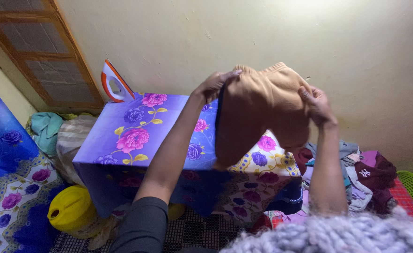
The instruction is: The person folds a pair of beige pants on a floral-patterned table, smoothing and aligning the fabric before folding it into a compact rectangle. They then pick up a teal garment, unfold it, and fold it similarly on the same table.
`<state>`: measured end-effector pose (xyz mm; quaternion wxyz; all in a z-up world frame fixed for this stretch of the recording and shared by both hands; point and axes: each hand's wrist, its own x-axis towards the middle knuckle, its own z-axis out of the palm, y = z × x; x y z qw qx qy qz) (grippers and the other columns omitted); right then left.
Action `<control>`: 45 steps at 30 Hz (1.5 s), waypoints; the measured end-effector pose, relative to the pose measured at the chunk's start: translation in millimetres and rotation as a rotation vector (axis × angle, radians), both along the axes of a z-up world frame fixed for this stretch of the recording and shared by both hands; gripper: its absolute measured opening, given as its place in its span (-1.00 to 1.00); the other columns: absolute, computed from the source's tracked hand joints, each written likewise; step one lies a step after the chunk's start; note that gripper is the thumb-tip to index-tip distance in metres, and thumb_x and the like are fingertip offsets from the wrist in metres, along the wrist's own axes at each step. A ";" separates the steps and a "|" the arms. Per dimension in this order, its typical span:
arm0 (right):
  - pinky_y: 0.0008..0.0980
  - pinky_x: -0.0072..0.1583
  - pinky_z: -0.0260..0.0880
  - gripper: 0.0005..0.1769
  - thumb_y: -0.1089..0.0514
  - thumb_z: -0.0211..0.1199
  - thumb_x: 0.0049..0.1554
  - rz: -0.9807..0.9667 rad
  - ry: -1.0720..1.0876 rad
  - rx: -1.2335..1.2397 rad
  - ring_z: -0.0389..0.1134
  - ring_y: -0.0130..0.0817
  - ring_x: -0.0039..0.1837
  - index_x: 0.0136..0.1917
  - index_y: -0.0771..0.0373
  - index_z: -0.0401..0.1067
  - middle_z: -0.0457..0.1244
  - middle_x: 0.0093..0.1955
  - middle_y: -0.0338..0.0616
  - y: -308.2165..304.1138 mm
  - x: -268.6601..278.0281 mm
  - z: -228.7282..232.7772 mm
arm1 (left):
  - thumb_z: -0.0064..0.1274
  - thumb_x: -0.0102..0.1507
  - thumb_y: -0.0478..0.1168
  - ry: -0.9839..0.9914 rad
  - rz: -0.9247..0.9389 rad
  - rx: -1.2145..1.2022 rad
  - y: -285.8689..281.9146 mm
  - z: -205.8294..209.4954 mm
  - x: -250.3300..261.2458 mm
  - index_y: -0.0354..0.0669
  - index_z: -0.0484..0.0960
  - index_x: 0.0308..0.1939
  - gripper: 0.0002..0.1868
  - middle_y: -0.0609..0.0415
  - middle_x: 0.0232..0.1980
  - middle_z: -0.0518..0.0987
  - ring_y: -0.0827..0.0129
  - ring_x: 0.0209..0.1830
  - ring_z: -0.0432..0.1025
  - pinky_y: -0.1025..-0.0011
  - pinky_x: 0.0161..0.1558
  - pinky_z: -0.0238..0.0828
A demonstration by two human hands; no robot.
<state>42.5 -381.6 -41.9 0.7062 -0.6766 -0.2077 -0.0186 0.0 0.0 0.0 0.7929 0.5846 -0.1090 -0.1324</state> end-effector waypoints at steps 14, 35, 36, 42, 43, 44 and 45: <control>0.04 0.36 0.09 -0.65 -0.01 0.39 0.19 -0.673 -0.861 -0.560 0.26 -0.02 0.35 0.23 0.06 0.51 0.36 0.25 -0.08 180.2 103.5 -71.1 | 0.36 0.10 0.09 -0.139 1.225 0.457 74.1 -206.3 105.2 -0.19 0.65 -0.05 -0.48 -0.02 -0.21 0.71 0.27 -0.28 0.60 0.27 -0.22 0.53; 0.08 0.23 0.18 -0.66 -0.08 0.23 0.16 -0.418 -0.495 -0.984 0.28 -0.02 0.23 0.01 0.22 0.46 0.32 0.12 -0.02 207.3 -30.4 -247.7 | 0.21 0.12 0.02 -0.033 1.254 1.113 131.8 -298.6 -79.9 -0.13 0.56 0.02 -0.53 -0.15 -0.07 0.62 -0.14 -0.06 0.51 -0.05 -0.10 0.41; 0.08 0.17 0.19 -0.68 -0.08 0.26 0.13 -0.453 -0.560 -0.985 0.28 0.01 0.16 -0.06 0.23 0.46 0.31 0.05 0.01 203.0 -34.4 -243.2 | 0.22 0.09 -0.01 -0.055 1.278 1.095 132.0 -297.8 -82.0 -0.13 0.55 0.01 -0.52 -0.15 -0.09 0.62 -0.14 -0.08 0.51 -0.06 -0.13 0.41; 0.03 -0.09 0.32 -0.52 -0.20 0.26 0.16 -0.513 -0.382 -1.094 0.38 0.12 -0.17 -0.28 0.26 0.49 0.34 -0.28 0.12 172.8 -48.3 -219.7 | 0.24 -0.02 -0.10 -0.167 1.271 1.188 130.7 -299.3 -80.3 0.00 0.65 -0.06 -0.57 -0.05 0.01 0.49 -0.02 0.09 0.39 0.05 0.07 0.34; 0.03 -0.14 0.33 -0.48 -0.24 0.24 0.18 -0.515 -0.305 -1.092 0.39 0.14 -0.22 -0.31 0.25 0.50 0.34 -0.32 0.14 169.1 -50.5 -217.9 | 0.23 -0.03 -0.09 -0.218 1.265 1.165 131.2 -300.9 -79.1 -0.01 0.66 -0.05 -0.55 -0.04 0.01 0.47 0.00 0.10 0.37 0.07 0.10 0.32; 0.04 -0.16 0.33 -0.49 -0.23 0.22 0.20 -0.517 -0.317 -1.092 0.39 0.15 -0.23 -0.30 0.23 0.51 0.34 -0.33 0.14 165.6 -52.8 -216.3 | 0.23 -0.03 -0.09 -0.267 1.259 1.141 131.4 -302.1 -77.5 -0.02 0.67 -0.04 -0.54 -0.03 0.01 0.45 0.02 0.11 0.34 0.10 0.12 0.29; 0.04 -0.17 0.33 -0.51 -0.22 0.20 0.21 -0.517 -0.330 -1.092 0.40 0.15 -0.24 -0.29 0.21 0.53 0.34 -0.34 0.15 163.5 -54.9 -214.4 | 0.23 -0.04 -0.08 -0.317 1.253 1.116 132.7 -302.5 -76.9 -0.03 0.68 -0.04 -0.53 -0.02 0.01 0.44 0.05 0.12 0.32 0.12 0.14 0.26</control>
